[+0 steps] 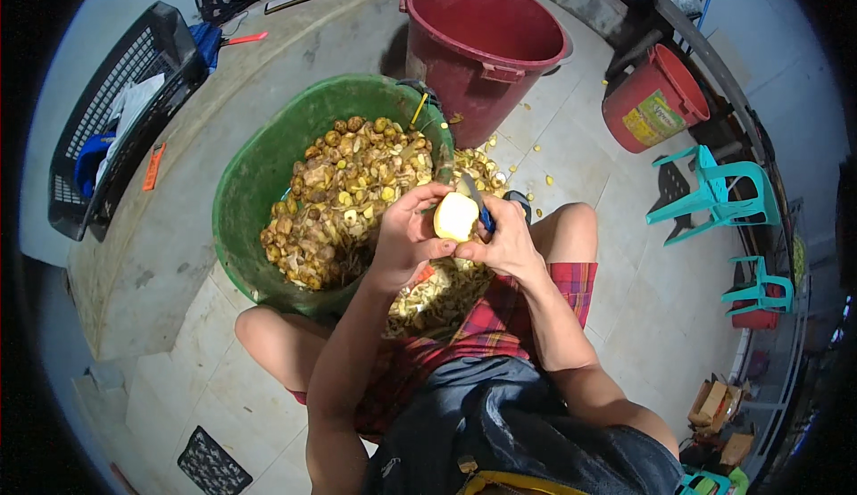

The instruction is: The person peels potatoes using a small knife, placing the peels into a large green basin and the peeled potatoes into a red bucket.

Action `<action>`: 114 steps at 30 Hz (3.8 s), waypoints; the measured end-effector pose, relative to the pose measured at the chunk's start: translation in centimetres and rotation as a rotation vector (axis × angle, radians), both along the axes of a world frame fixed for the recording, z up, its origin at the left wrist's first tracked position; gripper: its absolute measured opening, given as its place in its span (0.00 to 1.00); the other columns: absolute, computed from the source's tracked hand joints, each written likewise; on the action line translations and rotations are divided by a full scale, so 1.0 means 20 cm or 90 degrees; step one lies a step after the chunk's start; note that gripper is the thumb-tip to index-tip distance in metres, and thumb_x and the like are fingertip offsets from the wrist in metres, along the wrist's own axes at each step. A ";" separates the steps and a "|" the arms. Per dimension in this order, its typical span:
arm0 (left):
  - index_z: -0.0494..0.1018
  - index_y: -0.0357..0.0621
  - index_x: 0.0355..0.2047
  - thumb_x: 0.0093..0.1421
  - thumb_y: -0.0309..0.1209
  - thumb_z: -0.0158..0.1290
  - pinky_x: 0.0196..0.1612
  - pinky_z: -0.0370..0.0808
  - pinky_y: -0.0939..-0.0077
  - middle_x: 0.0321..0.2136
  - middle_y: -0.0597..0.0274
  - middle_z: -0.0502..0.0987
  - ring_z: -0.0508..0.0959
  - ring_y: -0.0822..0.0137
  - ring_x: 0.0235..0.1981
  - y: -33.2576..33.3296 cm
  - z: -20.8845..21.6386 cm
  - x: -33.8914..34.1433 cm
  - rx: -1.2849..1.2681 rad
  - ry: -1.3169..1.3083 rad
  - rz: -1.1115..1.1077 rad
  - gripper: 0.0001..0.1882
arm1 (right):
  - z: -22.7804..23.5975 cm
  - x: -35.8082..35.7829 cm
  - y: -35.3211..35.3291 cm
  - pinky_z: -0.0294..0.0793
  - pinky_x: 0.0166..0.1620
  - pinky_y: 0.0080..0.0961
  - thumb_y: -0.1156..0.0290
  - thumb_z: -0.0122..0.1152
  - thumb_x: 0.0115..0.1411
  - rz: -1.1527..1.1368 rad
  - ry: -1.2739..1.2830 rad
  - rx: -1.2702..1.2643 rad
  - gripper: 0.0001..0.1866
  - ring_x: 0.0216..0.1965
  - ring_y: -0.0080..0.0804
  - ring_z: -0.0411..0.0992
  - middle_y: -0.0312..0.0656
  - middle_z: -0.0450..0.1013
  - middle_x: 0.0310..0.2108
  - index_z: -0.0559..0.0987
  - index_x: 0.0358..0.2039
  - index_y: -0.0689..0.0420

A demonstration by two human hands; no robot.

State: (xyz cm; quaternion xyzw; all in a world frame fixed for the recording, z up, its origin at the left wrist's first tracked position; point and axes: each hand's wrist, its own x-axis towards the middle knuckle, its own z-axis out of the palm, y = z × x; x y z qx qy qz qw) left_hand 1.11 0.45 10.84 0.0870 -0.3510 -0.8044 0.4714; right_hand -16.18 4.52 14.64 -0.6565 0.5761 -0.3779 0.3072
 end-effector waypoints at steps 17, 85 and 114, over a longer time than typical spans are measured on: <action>0.63 0.34 0.50 0.38 0.18 0.71 0.49 0.74 0.72 0.44 0.56 0.72 0.74 0.67 0.46 -0.02 -0.04 -0.06 -0.101 -0.001 0.051 0.38 | -0.13 -0.02 0.02 0.68 0.22 0.32 0.36 0.62 0.49 -0.015 0.007 -0.148 0.34 0.15 0.39 0.70 0.45 0.67 0.13 0.78 0.26 0.62; 0.66 0.32 0.47 0.51 0.19 0.62 0.50 0.74 0.69 0.42 0.52 0.74 0.76 0.63 0.44 0.02 -0.01 -0.10 0.079 0.063 0.077 0.24 | 0.00 -0.03 0.02 0.69 0.22 0.36 0.42 0.69 0.45 -0.103 0.177 -0.123 0.31 0.15 0.47 0.70 0.48 0.66 0.12 0.73 0.21 0.62; 0.57 0.31 0.60 0.48 0.41 0.68 0.54 0.67 0.72 0.52 0.51 0.70 0.72 0.64 0.50 -0.07 -0.05 -0.08 0.073 0.034 -0.006 0.46 | -0.16 -0.04 0.00 0.57 0.20 0.23 0.41 0.30 0.68 -0.122 -0.265 0.063 0.35 0.15 0.22 0.57 0.32 0.58 0.12 0.64 0.15 0.57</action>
